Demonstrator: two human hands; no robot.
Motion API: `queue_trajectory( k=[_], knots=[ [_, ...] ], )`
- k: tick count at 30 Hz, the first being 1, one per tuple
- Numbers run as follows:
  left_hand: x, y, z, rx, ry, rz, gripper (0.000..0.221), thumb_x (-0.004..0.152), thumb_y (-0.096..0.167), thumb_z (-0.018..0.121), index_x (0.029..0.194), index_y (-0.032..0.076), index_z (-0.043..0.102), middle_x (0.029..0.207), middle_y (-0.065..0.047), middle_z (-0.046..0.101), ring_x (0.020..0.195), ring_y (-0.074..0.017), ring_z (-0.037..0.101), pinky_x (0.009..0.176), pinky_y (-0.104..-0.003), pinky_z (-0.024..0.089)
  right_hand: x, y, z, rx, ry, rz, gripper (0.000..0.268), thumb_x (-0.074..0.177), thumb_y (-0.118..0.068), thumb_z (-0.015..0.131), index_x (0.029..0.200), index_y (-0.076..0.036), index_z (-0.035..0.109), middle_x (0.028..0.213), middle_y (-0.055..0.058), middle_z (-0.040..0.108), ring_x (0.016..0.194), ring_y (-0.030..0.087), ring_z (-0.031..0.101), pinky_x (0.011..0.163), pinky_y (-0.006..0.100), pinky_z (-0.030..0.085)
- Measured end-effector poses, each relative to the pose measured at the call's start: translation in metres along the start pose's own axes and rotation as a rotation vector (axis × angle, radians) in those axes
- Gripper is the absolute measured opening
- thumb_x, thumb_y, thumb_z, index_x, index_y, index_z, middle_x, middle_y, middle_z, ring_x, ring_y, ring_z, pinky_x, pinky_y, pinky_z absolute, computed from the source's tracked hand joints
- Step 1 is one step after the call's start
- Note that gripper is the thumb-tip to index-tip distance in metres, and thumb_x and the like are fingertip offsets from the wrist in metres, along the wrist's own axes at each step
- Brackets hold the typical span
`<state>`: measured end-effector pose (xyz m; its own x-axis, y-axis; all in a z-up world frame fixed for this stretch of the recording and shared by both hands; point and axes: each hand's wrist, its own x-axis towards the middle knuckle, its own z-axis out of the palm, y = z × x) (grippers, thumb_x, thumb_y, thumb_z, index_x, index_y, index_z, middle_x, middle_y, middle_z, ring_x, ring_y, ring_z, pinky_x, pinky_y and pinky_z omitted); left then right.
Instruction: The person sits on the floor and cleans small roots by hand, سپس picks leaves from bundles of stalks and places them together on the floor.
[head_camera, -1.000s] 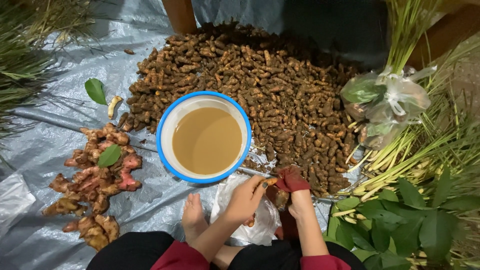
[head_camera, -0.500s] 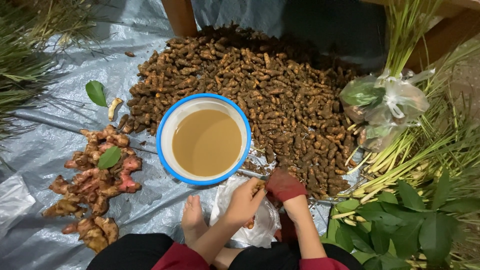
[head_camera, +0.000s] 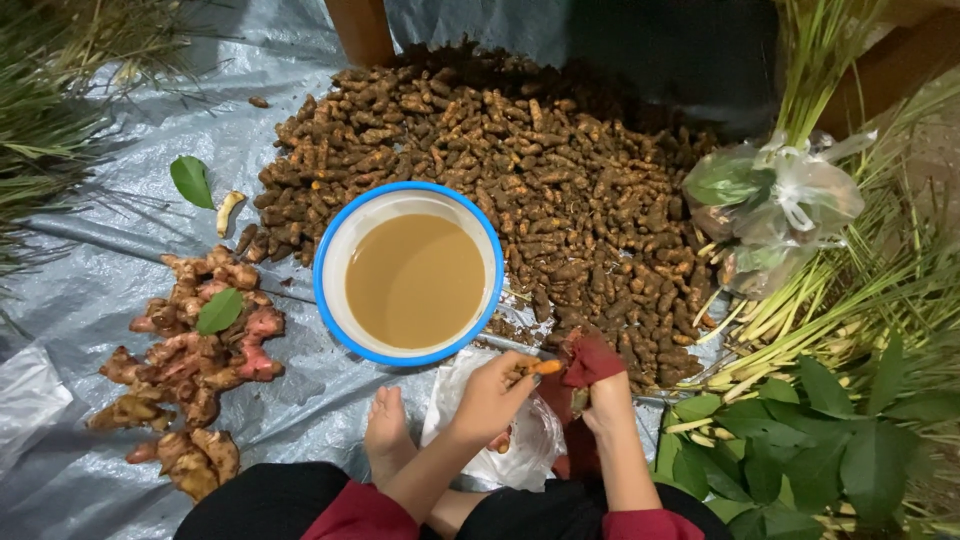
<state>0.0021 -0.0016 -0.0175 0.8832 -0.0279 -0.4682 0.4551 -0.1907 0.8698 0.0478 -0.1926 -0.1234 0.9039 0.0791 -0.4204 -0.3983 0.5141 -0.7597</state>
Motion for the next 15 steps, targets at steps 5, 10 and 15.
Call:
queue_trajectory(
  k=[5,10,15],
  knots=[
    [0.006,-0.014,0.002,0.061,0.071,0.096,0.02,0.091,0.016,0.063,0.109,0.012,0.072,0.101,-0.003,0.069,0.089,-0.0159,0.064,0.078,-0.03,0.048,-0.002,-0.006,-0.005,-0.299,0.147,0.023,0.031,0.084,-0.009,0.076,0.115,-0.007,0.075,0.102,0.005,0.074,0.088,0.019,0.065,0.075,0.033,0.049],
    [0.01,-0.024,0.003,0.126,0.095,0.149,0.017,0.089,0.017,0.064,0.103,0.012,0.071,0.099,-0.003,0.068,0.092,-0.0181,0.064,0.08,-0.032,0.048,-0.007,-0.013,0.007,-0.515,0.052,0.033,0.036,0.082,-0.007,0.077,0.118,-0.009,0.074,0.113,0.004,0.073,0.1,0.017,0.065,0.087,0.035,0.052],
    [0.017,-0.037,0.006,0.161,0.114,0.228,0.021,0.09,0.019,0.068,0.109,0.013,0.075,0.102,-0.002,0.069,0.09,-0.0167,0.065,0.078,-0.031,0.05,0.006,0.002,0.001,-0.635,-0.361,-0.174,0.022,0.089,-0.004,0.071,0.111,-0.01,0.07,0.11,0.004,0.07,0.102,0.015,0.063,0.093,0.035,0.056]
  ],
)
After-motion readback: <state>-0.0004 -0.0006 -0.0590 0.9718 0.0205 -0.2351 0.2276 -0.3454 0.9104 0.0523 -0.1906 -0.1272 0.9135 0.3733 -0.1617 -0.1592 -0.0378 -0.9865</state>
